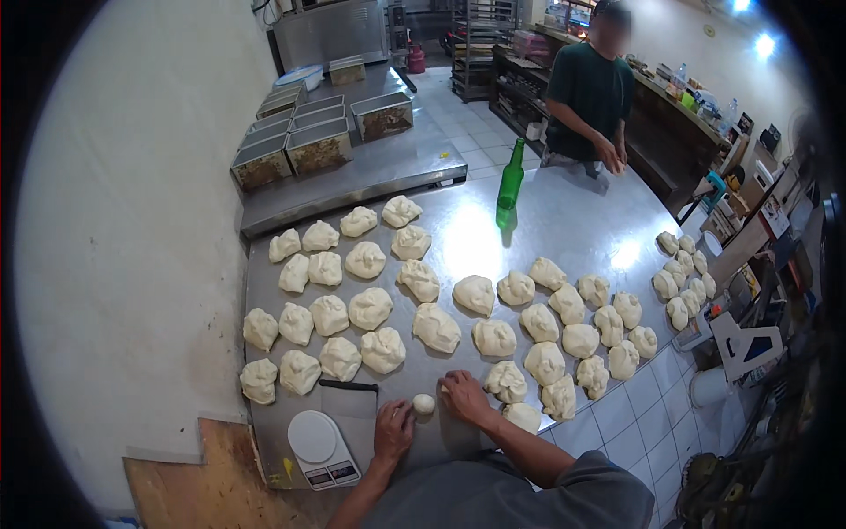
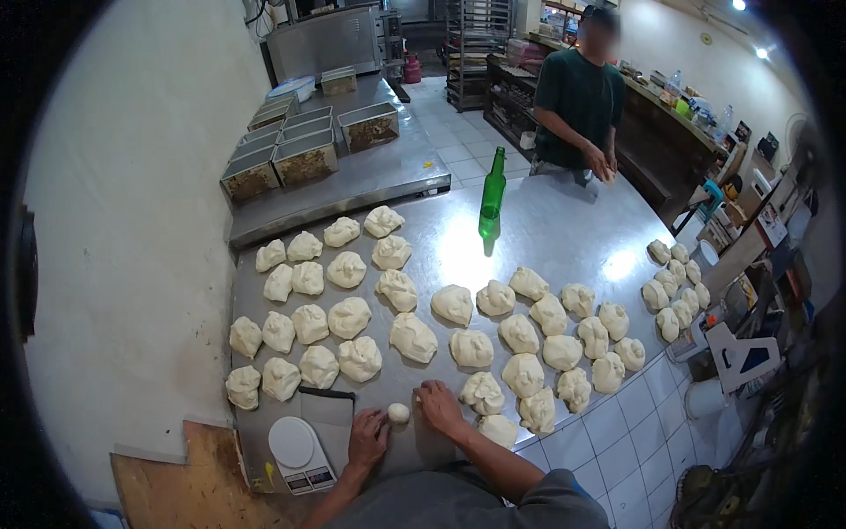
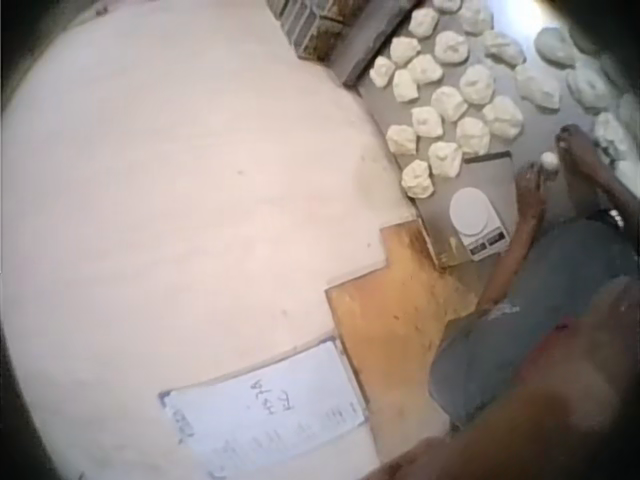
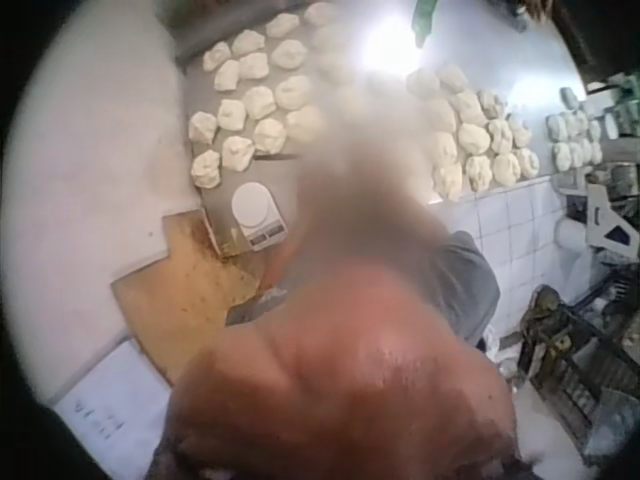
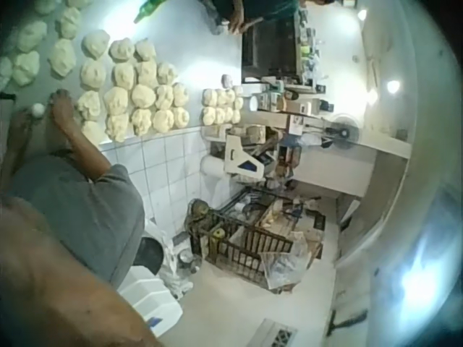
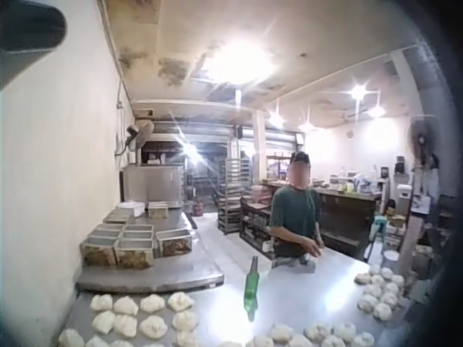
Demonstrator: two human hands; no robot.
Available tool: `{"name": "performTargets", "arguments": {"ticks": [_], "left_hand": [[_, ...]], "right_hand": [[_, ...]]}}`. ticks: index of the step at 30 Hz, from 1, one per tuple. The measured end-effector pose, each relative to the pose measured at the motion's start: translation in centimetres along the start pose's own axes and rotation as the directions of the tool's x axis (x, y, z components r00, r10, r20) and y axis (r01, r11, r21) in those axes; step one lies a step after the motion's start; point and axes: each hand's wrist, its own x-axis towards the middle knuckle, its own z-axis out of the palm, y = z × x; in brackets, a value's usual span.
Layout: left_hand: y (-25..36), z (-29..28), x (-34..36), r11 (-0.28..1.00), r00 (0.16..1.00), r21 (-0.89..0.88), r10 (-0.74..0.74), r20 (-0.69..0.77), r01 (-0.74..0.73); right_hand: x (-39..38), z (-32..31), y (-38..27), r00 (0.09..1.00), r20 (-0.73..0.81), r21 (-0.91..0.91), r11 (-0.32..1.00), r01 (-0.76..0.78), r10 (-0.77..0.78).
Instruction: Weighing and shaping pieces of bread dough on a metal workbench in a bakery.
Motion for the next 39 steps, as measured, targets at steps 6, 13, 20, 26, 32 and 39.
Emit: {"name": "performTargets", "arguments": {"ticks": [6,13,20,26,32,39], "left_hand": [[-1.4,0.0,-1.0,0.998,0.999,-0.053,0.027,0.024,-0.026],[-1.6,0.3,-2.1,0.997,0.997,-0.009,-0.072,-0.027,0.072],[-0.8,0.5,-1.6,0.999,0.994,0.054,0.012,-0.111,-0.006],[-1.5,0.6,-2.1,1.0,0.994,-0.022,0.019,-0.105,-0.022],[-1.9,1.6,-1.5,0.998,0.994,-0.041,-0.053,-0.093,0.049],[-1.8,1.5,-1.8,1.0,0.997,-0.005,-0.015,-0.073,0.015]], "right_hand": [[-0.7,-1.3,-1.6,0.999,0.053,0.005,1.0,0.006,-0.007],[0.1,1.0,-4.9,0.961,-0.021,-0.033,0.961,0.274,-0.275],[0.1,4.4,-6.8,0.931,0.095,0.082,0.935,0.346,-0.353],[-0.7,3.5,-5.5,0.935,0.076,0.094,0.936,0.34,-0.347],[0.2,3.8,-5.1,0.969,0.095,0.108,0.97,0.219,-0.229],[0.2,5.5,-4.4,0.946,-0.03,-0.044,0.946,0.322,-0.323]]}}
